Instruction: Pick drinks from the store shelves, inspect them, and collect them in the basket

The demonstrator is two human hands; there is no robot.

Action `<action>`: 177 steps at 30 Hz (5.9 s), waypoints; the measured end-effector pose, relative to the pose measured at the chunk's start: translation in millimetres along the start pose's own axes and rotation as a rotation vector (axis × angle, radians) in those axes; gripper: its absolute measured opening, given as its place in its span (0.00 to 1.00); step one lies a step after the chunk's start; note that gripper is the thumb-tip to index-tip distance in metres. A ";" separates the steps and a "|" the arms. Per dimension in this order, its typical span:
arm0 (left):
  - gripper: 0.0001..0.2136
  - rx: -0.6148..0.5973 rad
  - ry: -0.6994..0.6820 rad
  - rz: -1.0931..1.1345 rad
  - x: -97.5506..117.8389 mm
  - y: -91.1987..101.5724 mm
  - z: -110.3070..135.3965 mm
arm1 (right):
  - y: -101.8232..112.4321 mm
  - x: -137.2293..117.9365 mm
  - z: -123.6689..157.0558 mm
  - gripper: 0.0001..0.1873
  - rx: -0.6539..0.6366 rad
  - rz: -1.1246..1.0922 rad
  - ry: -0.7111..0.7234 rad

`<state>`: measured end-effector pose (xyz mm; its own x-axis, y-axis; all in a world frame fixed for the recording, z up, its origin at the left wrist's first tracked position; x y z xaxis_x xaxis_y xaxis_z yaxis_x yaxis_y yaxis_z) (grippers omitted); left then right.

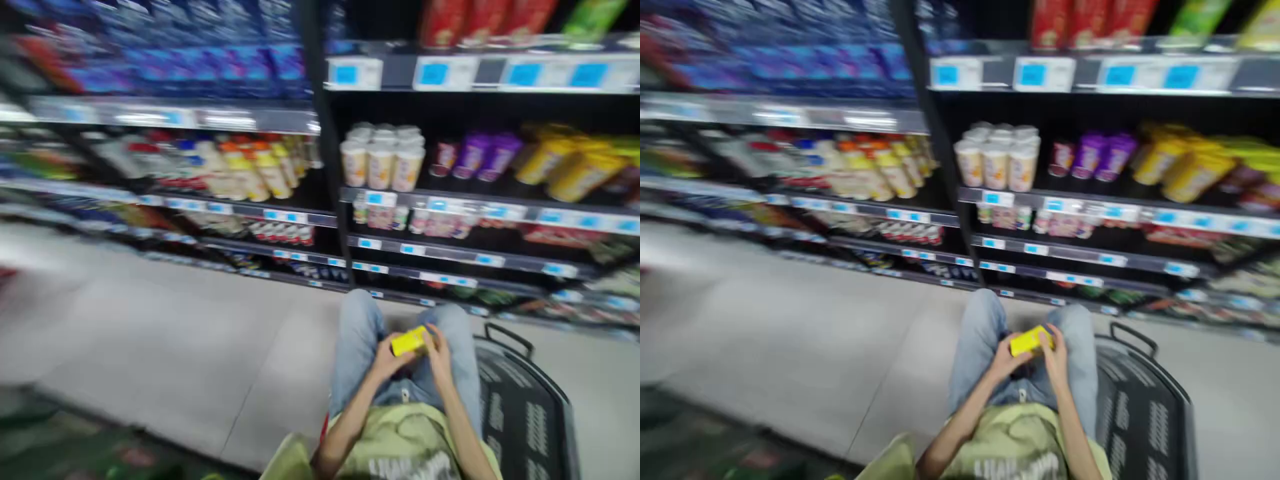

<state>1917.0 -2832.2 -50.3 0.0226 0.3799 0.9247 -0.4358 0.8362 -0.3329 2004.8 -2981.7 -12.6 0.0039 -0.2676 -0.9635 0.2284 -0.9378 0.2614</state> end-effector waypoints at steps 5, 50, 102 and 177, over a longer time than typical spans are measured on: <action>0.45 -0.141 0.032 0.037 -8.8 -13.8 -25.3 | 0.7 -2.5 -17.2 0.33 0.124 -0.358 -0.142; 0.37 -0.167 0.243 0.403 -33.6 -28.6 -15.2 | -9.7 -5.3 -11.0 0.39 -0.194 -0.779 -0.222; 0.38 -0.142 0.427 0.414 -57.4 -19.0 -24.9 | 1.0 1.8 -10.5 0.23 0.007 -0.412 -0.122; 0.28 -0.095 0.438 0.516 -59.9 -22.4 -26.6 | -11.0 10.2 -12.2 0.16 -0.033 -0.751 -0.361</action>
<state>1949.3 -2863.1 -103.2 0.2042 0.8473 0.4902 -0.4079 0.5289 -0.7442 2014.2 -2971.5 -25.9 -0.4721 0.3665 -0.8017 0.0743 -0.8897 -0.4505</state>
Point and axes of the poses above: each hand's wrist, its own z-axis away from the middle knuckle, its own y-axis out of the back of the hand, x = y × z, the point moved 6 cm from there along -z, towards the middle knuckle, and after that the axes turned 1 degree about -x, right-handed, at the moved point
